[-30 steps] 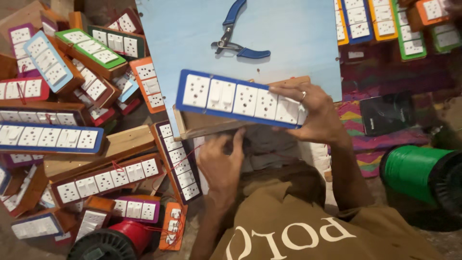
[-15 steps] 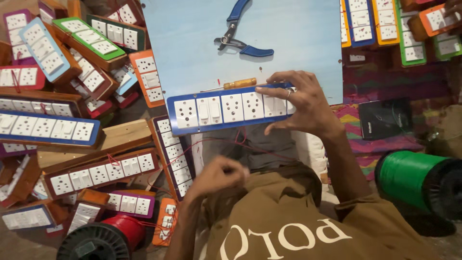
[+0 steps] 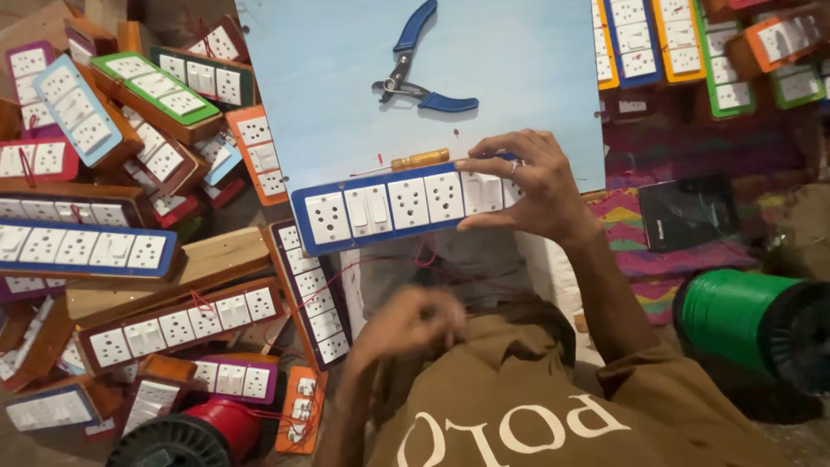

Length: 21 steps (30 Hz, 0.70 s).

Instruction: The person sits on the floor and wires a multi-gang electrical switchboard. They use pliers to cut red wires and a screwdriver to connect the wires to terminals on the board. The person handles multiple boards, placing some aside and continuing to wire the orange board.

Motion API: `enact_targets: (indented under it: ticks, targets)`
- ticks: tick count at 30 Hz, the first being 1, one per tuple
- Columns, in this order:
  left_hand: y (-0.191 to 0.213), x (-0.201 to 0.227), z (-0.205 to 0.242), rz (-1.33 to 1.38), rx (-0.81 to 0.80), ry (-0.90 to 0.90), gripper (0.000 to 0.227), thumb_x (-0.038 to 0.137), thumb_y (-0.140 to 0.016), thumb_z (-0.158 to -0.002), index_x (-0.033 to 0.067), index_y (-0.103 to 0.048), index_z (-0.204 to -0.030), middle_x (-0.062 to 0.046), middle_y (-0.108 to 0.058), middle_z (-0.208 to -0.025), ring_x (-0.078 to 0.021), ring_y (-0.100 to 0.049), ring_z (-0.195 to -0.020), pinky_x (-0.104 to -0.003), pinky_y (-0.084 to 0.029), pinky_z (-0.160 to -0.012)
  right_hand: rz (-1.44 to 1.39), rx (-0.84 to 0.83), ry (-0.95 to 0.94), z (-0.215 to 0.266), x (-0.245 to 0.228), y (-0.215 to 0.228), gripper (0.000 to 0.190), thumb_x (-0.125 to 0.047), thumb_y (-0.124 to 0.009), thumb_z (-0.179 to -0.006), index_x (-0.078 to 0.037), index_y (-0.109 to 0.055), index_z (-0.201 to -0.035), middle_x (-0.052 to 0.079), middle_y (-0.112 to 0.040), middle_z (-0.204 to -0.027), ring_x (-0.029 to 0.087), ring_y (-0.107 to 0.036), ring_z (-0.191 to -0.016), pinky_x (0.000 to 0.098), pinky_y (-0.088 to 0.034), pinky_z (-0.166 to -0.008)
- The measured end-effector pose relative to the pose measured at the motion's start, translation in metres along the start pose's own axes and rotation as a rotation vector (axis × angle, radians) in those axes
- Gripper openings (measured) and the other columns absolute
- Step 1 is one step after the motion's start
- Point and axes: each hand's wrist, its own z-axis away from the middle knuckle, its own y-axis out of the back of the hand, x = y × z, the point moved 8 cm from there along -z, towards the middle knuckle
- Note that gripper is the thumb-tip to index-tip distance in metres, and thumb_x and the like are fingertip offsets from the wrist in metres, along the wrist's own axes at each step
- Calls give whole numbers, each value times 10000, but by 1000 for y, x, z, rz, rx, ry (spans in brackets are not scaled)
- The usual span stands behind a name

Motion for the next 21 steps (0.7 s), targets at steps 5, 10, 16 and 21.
enact_targets:
  ticks: [5,10,16,21]
  targets:
    - [-21,50,28,-557,-172,-20,201,135,-706,-869,62,-722,-1056,-144,-711,-945,-326,-679,-892,-454,-532,-787,-189,24,-57,18,27,11,536,-372,-902,-764,-154,-709,-1214,52,-672,-1276,265,-663,-1168,426,-511,-1013]
    - [32,140,11,-856,562,-297,285,297,-713,-982,125,-682,-1208,-83,-670,-1271,-270,-647,-1198,-418,-518,-1022,-91,557,-350,28,169,69,50,-105,-701,-1156,-58,-682,-1158,95,-726,-1118,198,-723,-997,357,-576,-914]
    - [67,140,-35,-1210,727,-281,818,612,-779,-836,111,-567,-1446,-127,-547,-1407,-326,-487,-1343,-493,-337,-1151,-306,552,-956,68,335,-4,199,-138,-681,-1129,-41,-604,-1284,113,-676,-1217,219,-694,-1078,364,-568,-967]
    - [61,127,-35,-1223,761,-238,875,656,-778,-783,157,-550,-1466,-100,-543,-1418,-302,-478,-1354,-499,-332,-1156,-504,608,-1043,121,340,-17,340,-167,-664,-1106,-26,-539,-1389,129,-635,-1300,237,-670,-1146,370,-561,-1011]
